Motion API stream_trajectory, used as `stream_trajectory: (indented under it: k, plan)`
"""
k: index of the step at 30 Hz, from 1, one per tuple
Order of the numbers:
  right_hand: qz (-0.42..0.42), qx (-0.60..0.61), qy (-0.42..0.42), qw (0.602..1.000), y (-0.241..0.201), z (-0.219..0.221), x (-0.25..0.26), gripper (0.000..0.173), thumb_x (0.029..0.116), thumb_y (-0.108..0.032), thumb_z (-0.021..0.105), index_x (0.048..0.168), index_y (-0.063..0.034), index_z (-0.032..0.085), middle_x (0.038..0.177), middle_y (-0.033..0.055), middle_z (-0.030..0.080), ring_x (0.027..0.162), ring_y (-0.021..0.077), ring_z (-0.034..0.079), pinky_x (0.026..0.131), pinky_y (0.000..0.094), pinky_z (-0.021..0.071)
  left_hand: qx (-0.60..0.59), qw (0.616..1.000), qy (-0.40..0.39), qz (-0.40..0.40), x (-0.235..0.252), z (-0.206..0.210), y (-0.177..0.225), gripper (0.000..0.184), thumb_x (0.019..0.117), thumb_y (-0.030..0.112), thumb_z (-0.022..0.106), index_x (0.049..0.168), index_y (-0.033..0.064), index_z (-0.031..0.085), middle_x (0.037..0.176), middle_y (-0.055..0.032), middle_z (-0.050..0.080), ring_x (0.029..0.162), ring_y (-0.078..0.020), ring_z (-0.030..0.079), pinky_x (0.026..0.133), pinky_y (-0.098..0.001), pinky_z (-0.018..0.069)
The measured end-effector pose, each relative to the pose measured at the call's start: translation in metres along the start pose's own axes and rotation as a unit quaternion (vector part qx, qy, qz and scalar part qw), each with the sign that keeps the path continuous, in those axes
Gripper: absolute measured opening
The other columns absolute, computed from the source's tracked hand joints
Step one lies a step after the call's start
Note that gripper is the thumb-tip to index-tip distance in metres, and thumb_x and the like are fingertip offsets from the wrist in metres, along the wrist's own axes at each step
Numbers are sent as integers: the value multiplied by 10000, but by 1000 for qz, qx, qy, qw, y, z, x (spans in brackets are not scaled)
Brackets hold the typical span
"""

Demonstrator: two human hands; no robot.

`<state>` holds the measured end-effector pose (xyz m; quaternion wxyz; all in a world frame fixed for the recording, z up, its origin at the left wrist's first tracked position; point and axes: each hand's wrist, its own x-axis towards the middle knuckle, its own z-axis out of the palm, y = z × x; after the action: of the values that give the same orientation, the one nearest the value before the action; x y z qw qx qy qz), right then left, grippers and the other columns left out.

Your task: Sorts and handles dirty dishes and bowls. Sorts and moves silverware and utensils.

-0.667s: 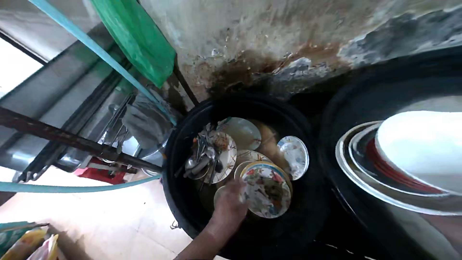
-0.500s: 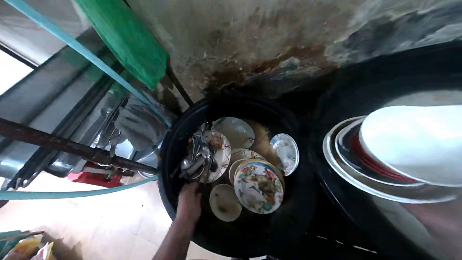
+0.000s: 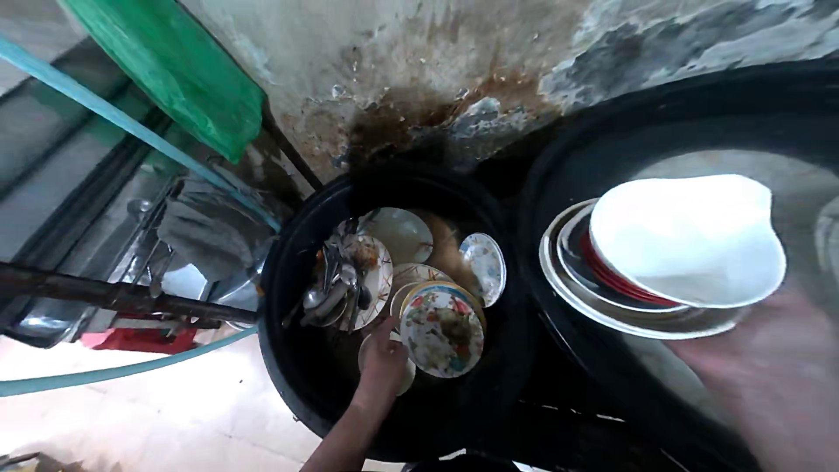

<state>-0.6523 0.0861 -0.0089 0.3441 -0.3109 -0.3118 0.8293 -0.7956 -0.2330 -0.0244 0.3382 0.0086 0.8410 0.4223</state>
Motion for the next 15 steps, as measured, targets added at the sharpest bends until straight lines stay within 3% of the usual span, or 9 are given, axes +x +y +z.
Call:
stream_trajectory:
  k: [3, 6, 10, 15]
  plan:
    - [2, -3, -22, 1000, 5, -9, 5, 479, 1070, -412, 137, 1219, -257, 564, 1147, -47, 677, 1083, 105, 665, 892, 379, 590, -5, 1000, 23, -1, 7, 5, 1, 542, 978, 37, 586, 1505, 49, 464, 1449, -198, 505, 1073, -257, 665, 877, -397, 592]
    - [9, 8, -10, 1000, 6, -12, 6, 481, 1070, -449, 146, 1218, -256, 561, 1141, -40, 677, 1070, 114, 672, 853, 377, 602, 3, 1000, 22, 2, 12, 9, 8, 506, 983, 48, 585, 1482, 54, 497, 1427, -204, 509, 1065, -244, 661, 855, -375, 591]
    - [7, 11, -26, 1000, 6, -14, 6, 497, 1064, -458, 137, 1235, -267, 563, 1166, -43, 676, 1098, 117, 666, 889, 389, 594, -80, 996, -17, -31, 16, 8, 13, 377, 975, 36, 605, 1351, 20, 580, 1163, -137, 681, 900, -190, 711, 755, -348, 612]
    - [9, -1, 0, 1000, 4, -6, 4, 490, 1080, -452, 147, 1230, -259, 571, 1147, -41, 686, 1067, 117, 681, 843, 377, 611, -126, 992, -9, -9, 13, 0, 18, 373, 959, -7, 575, 1331, 3, 595, 1136, -117, 700, 895, -172, 704, 734, -328, 598]
